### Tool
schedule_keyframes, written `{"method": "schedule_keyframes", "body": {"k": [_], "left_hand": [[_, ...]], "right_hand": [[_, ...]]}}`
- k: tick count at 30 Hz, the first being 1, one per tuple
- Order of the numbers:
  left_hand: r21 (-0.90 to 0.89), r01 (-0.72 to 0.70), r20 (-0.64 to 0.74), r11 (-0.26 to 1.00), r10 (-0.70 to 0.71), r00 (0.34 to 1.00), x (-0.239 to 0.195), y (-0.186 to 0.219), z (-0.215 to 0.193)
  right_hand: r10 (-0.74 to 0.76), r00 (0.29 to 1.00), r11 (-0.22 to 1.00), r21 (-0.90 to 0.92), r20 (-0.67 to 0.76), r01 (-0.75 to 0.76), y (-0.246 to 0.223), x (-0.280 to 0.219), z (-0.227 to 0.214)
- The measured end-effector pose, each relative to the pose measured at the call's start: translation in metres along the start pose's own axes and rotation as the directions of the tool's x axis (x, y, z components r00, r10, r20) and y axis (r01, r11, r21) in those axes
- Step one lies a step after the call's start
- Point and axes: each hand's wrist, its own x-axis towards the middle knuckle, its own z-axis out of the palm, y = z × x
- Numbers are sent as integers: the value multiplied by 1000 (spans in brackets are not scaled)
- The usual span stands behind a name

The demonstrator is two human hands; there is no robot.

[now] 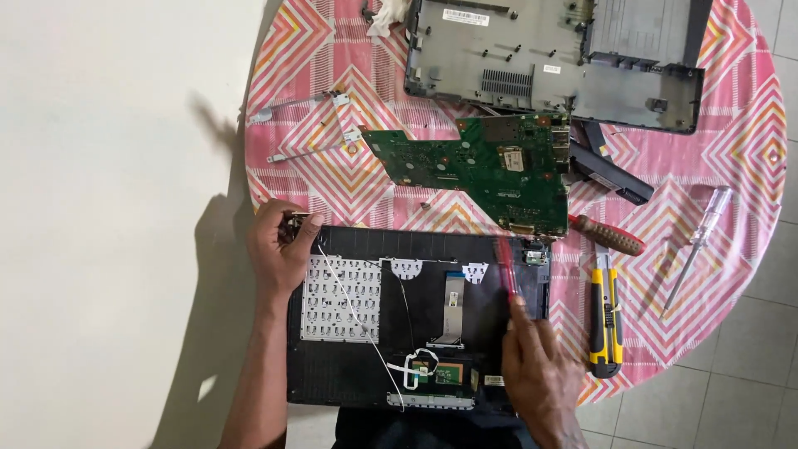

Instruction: The person disassembles a laptop by removing the motherboard and cleaning the internal chassis with a toothbrush. They then reinsert the motherboard and reconnect the internal cables.

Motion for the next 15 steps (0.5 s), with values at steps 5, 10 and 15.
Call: {"method": "schedule_keyframes", "body": {"k": [5, 10, 15], "left_hand": [[-36, 0, 14, 999, 1, 1000, 1, 2, 1], [-26, 26, 16, 999, -26, 1000, 1, 0, 1], [-3, -20, 33, 1000, 20, 999, 2, -2, 4]], "right_hand": [[-356, 934, 924, 156, 15, 349, -31, 12, -8], [-105, 992, 994, 51, 67, 101, 30, 0, -5], [-341, 939, 939, -47, -36, 340, -15, 14, -12]]}}
